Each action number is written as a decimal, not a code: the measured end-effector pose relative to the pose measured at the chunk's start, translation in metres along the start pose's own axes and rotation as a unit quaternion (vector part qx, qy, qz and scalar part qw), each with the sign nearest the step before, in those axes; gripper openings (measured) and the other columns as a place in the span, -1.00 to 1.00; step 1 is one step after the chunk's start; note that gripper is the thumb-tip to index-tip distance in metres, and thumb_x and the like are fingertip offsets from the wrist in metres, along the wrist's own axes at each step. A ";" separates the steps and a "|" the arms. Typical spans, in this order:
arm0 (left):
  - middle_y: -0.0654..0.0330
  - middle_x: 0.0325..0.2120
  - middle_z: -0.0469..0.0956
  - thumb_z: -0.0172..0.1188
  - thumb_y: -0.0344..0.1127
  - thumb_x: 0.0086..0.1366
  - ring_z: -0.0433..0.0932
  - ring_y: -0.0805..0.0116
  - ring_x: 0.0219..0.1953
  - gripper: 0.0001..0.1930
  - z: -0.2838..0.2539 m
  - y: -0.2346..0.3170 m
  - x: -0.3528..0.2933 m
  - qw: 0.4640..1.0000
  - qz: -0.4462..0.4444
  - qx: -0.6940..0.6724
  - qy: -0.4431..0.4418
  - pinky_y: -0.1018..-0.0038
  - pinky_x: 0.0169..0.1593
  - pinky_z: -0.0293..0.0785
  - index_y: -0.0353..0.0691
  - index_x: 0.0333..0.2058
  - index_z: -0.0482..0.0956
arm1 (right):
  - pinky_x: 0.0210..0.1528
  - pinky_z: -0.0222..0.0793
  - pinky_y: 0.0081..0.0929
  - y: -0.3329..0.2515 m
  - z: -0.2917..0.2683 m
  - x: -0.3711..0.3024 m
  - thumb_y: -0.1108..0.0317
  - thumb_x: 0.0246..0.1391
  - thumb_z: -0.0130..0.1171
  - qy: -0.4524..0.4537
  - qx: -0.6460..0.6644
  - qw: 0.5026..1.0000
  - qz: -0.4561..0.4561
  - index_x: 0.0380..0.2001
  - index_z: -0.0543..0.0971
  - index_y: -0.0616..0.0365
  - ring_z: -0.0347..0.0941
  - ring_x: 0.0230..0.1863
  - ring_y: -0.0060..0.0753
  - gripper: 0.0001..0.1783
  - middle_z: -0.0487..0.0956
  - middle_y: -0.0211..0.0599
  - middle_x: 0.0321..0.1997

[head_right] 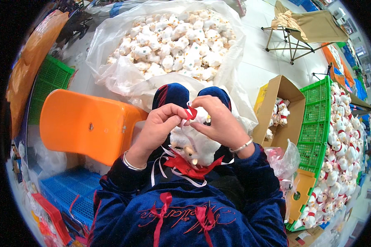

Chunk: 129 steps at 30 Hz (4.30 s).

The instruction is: The person sits on the floor and ties red ribbons around the necks of small white plush toys. They pick up each toy, wrap the ribbon, and tie a bow by hand, then place the finished toy aside.

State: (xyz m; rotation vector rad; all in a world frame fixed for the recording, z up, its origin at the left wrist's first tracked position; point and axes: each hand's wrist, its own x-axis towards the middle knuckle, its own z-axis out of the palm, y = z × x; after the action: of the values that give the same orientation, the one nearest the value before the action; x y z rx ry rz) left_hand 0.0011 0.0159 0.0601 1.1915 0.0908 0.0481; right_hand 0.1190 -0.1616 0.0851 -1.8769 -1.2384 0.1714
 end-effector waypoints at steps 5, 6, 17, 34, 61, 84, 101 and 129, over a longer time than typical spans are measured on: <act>0.29 -0.39 0.58 0.01 -0.55 0.37 0.47 0.58 -0.31 -0.84 -0.013 0.010 -0.003 0.999 -0.029 -0.001 -0.025 0.60 -0.15 0.41 -0.26 -0.29 0.59 | -0.12 0.38 -0.35 0.004 -0.003 0.001 0.43 -0.03 0.45 -0.066 0.055 0.996 0.027 -0.28 0.61 0.14 0.48 -0.16 -0.25 -0.76 0.56 -0.31 -0.28; 0.32 -0.42 0.55 0.02 -0.54 0.36 0.46 0.58 -0.33 -0.85 -0.017 0.010 -0.004 0.999 -0.038 -0.015 -0.019 0.60 -0.17 0.40 -0.26 -0.32 0.58 | -0.14 0.38 -0.36 0.005 -0.006 0.003 0.43 -0.02 0.46 -0.064 0.051 0.997 0.008 -0.31 0.62 0.14 0.47 -0.18 -0.27 -0.78 0.56 -0.32 -0.30; 0.09 -0.06 0.61 0.26 -0.47 0.30 0.55 0.38 0.01 -0.81 -0.004 0.038 0.006 0.863 0.227 0.451 0.028 0.54 -0.07 0.51 -0.29 -0.11 0.62 | -0.36 0.39 -0.36 0.001 -0.018 0.022 0.36 0.18 0.31 -0.157 0.083 0.983 0.049 -0.31 0.65 0.25 0.52 -0.41 -0.19 -0.84 0.58 -0.14 -0.44; 0.28 -0.44 0.61 0.28 -0.45 0.35 0.55 0.53 -0.44 -0.94 -0.035 0.047 0.044 0.902 0.200 0.270 0.273 0.53 -0.31 0.50 -0.30 -0.27 0.61 | 0.32 0.27 -0.22 0.060 0.013 0.018 0.26 -0.16 0.47 -0.277 -0.160 0.939 0.126 0.12 0.48 0.19 0.48 0.20 0.01 -0.28 0.55 0.05 0.12; 0.27 -0.13 0.51 0.51 -0.32 0.10 0.50 0.51 -0.01 -0.44 -0.021 -0.023 0.042 0.966 0.059 0.251 -0.029 0.50 0.09 0.43 -0.20 0.02 0.41 | -0.25 0.38 -0.66 0.062 -0.020 0.012 0.14 0.45 -0.02 0.117 0.261 0.927 0.243 -0.11 0.61 0.22 0.50 -0.29 -0.67 -0.63 0.61 -0.39 -0.29; 0.08 -0.21 0.69 0.43 -0.12 0.17 0.67 0.33 -0.18 -0.53 -0.039 -0.047 0.061 0.961 -0.072 0.244 0.107 0.39 -0.03 0.56 -0.38 -0.09 0.60 | -0.23 0.53 -0.34 0.079 0.026 0.017 0.34 0.12 0.29 -0.047 0.030 0.977 0.207 -0.25 0.59 0.30 0.61 -0.33 -0.18 -0.77 0.63 -0.05 -0.38; 0.06 -0.31 0.74 0.41 0.11 0.19 0.71 0.30 -0.25 -0.45 -0.061 -0.047 0.066 0.938 -0.170 0.297 0.053 0.38 -0.10 0.61 -0.32 -0.13 0.72 | -0.27 0.51 -0.28 0.094 0.016 0.019 0.27 0.06 0.35 -0.025 -0.031 0.968 0.248 -0.37 0.64 0.26 0.62 -0.36 -0.06 -0.76 0.65 -0.02 -0.44; -0.06 -0.57 0.55 0.37 0.04 0.28 0.56 0.07 -0.51 -0.51 -0.042 -0.063 0.049 0.896 -0.010 0.412 0.168 0.26 -0.37 0.46 -0.39 -0.44 0.61 | -0.23 0.49 -0.21 0.079 0.027 0.024 0.34 0.14 0.27 -0.093 -0.047 0.973 0.206 -0.36 0.64 0.26 0.59 -0.29 0.03 -0.83 0.63 -0.01 -0.35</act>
State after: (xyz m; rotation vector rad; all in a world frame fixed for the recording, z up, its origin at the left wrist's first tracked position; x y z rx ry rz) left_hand 0.0447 0.0353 -0.0165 2.0252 0.4649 0.2144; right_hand 0.1708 -0.1374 0.0197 -2.2255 -0.9733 0.5309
